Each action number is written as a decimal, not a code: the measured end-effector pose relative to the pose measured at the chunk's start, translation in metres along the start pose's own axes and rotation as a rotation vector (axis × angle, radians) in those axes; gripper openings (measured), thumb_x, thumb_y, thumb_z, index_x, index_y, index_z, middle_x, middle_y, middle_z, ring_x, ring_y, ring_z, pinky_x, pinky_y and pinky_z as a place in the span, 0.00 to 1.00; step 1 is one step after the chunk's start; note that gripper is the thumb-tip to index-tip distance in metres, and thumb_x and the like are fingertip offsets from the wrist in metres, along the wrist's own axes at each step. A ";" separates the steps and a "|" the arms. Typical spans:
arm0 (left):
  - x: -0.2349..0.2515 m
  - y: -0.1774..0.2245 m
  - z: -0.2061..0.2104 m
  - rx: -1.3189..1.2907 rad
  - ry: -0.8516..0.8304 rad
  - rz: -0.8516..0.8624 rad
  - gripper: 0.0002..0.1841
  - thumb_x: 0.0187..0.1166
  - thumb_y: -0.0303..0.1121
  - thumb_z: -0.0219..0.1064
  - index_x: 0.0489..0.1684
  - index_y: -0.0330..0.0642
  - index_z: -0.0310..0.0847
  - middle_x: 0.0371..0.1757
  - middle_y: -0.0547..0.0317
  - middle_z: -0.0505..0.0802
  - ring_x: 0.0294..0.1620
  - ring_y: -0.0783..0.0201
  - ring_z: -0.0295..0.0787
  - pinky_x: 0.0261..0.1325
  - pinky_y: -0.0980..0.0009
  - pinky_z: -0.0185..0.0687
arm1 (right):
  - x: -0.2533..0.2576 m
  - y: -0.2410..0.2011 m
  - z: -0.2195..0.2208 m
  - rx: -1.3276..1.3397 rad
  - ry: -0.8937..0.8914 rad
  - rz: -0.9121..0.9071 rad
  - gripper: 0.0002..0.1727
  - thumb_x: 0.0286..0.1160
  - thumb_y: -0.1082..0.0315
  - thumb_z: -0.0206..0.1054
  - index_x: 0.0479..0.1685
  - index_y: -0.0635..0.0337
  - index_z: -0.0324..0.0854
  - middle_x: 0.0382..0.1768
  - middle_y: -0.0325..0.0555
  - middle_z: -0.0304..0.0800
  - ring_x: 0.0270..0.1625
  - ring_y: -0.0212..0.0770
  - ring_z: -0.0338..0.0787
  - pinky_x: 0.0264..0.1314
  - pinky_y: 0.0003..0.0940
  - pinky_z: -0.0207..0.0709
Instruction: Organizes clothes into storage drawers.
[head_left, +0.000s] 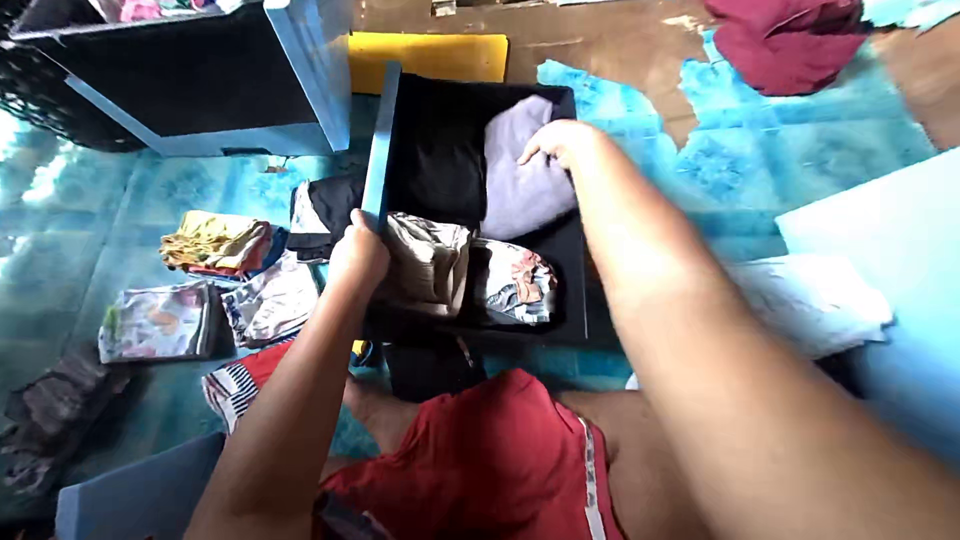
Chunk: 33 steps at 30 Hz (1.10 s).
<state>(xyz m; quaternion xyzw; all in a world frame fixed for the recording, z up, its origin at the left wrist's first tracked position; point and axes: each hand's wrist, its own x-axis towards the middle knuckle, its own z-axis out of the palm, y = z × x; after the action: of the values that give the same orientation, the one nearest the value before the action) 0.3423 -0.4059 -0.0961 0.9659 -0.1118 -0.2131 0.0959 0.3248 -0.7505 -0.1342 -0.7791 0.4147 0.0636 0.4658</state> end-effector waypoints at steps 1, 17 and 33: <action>0.002 0.000 0.000 0.001 0.000 -0.002 0.34 0.81 0.27 0.60 0.87 0.35 0.50 0.64 0.26 0.85 0.59 0.29 0.88 0.57 0.32 0.82 | 0.018 0.004 0.017 -0.035 0.005 0.015 0.32 0.65 0.77 0.74 0.73 0.74 0.74 0.72 0.68 0.78 0.73 0.60 0.78 0.74 0.61 0.70; 0.003 -0.001 0.003 0.028 0.024 -0.006 0.34 0.81 0.28 0.60 0.88 0.37 0.50 0.66 0.29 0.84 0.59 0.30 0.89 0.57 0.32 0.82 | -0.055 0.007 0.089 -0.815 0.037 -0.373 0.53 0.53 0.65 0.81 0.90 0.60 0.62 0.93 0.73 0.35 0.89 0.88 0.34 0.73 0.98 0.31; 0.000 -0.001 0.004 0.018 0.039 0.006 0.36 0.77 0.25 0.62 0.87 0.37 0.51 0.65 0.28 0.84 0.59 0.30 0.88 0.55 0.32 0.82 | -0.016 0.037 0.083 -0.881 -0.144 -0.328 0.57 0.53 0.81 0.79 0.93 0.54 0.56 0.94 0.71 0.31 0.86 0.88 0.50 0.71 0.86 0.62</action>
<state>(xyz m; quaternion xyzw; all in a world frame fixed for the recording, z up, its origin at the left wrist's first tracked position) 0.3407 -0.4052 -0.0994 0.9703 -0.1145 -0.1928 0.0902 0.3123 -0.6843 -0.1973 -0.9513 0.1864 0.2127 0.1226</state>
